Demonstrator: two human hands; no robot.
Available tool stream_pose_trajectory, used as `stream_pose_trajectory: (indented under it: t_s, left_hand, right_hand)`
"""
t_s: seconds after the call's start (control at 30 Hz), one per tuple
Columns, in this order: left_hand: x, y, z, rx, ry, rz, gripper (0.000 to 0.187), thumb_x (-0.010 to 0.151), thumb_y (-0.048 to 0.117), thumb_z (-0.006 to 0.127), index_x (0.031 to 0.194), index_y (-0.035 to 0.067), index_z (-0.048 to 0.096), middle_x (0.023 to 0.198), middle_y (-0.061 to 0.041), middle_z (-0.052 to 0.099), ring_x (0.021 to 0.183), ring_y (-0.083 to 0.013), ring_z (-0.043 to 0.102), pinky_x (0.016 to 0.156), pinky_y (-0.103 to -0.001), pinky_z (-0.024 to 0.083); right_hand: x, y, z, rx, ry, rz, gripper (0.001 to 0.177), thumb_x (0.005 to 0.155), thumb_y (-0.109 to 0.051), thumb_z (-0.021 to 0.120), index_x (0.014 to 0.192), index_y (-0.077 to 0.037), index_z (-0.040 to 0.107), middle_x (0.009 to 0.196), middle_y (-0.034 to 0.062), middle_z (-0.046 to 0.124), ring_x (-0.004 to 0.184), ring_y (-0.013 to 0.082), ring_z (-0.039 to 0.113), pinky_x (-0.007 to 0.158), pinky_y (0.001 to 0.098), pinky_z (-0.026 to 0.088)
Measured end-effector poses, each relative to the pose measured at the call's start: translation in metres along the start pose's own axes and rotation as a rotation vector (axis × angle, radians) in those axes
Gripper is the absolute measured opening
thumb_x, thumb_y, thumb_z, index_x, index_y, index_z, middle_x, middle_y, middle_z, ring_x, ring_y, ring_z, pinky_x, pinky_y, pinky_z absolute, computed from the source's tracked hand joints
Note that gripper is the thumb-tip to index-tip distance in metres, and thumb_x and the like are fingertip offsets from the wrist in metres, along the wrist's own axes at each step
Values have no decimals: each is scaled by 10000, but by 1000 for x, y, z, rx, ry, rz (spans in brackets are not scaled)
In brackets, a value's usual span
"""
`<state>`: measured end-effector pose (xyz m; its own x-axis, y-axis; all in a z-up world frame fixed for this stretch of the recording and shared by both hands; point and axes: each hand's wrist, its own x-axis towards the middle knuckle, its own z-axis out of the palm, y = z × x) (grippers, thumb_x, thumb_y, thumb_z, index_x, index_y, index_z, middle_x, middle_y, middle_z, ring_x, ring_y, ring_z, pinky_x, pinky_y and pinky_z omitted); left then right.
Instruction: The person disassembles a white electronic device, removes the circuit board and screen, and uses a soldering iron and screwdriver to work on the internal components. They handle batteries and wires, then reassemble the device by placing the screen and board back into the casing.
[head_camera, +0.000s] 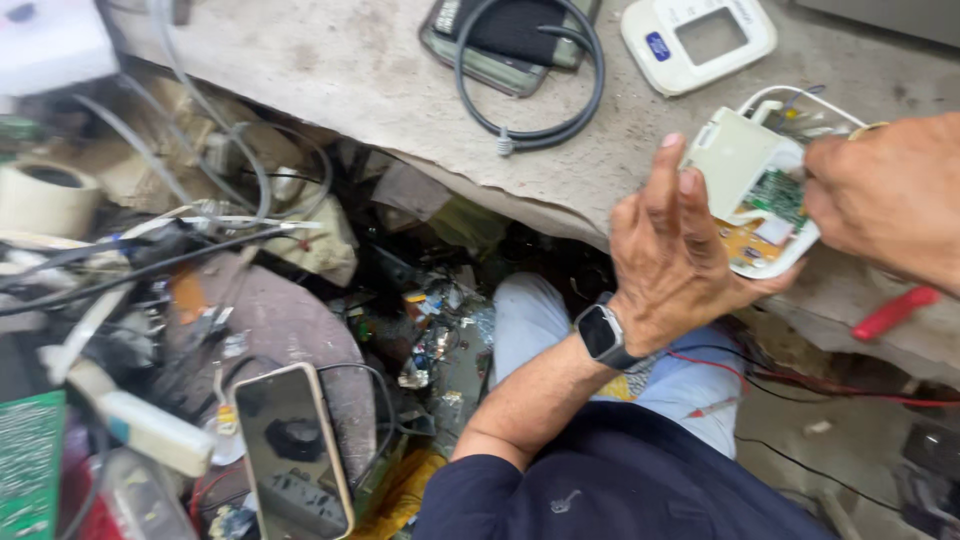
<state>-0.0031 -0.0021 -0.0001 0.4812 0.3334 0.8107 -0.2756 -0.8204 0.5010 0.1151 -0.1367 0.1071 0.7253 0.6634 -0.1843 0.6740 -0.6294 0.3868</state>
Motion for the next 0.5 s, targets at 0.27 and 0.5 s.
stream_pose_trajectory:
  t_s: [0.27,0.5]
  left_hand:
    - [0,-3,1,8,-13,0,1457,749,658,834,1699,84,-110,1590,-258,307,1298,-299,523,866,-396,398]
    - [5,-3,-2,3,-40,12,1477,752,640,863,1679,87,-146,1607,-267,299,1422,-314,456,933,-413,409]
  right_hand:
    - [-7,-11,9,157,345,-39,214,971,-229,628,859,-57,691,670,118,664,573,276,670,588,406,545]
    - [-17,-18,-47,-68,145,-41,221,932,-297,606,803,-135,684,623,70,688,553,286,681,489,429,531]
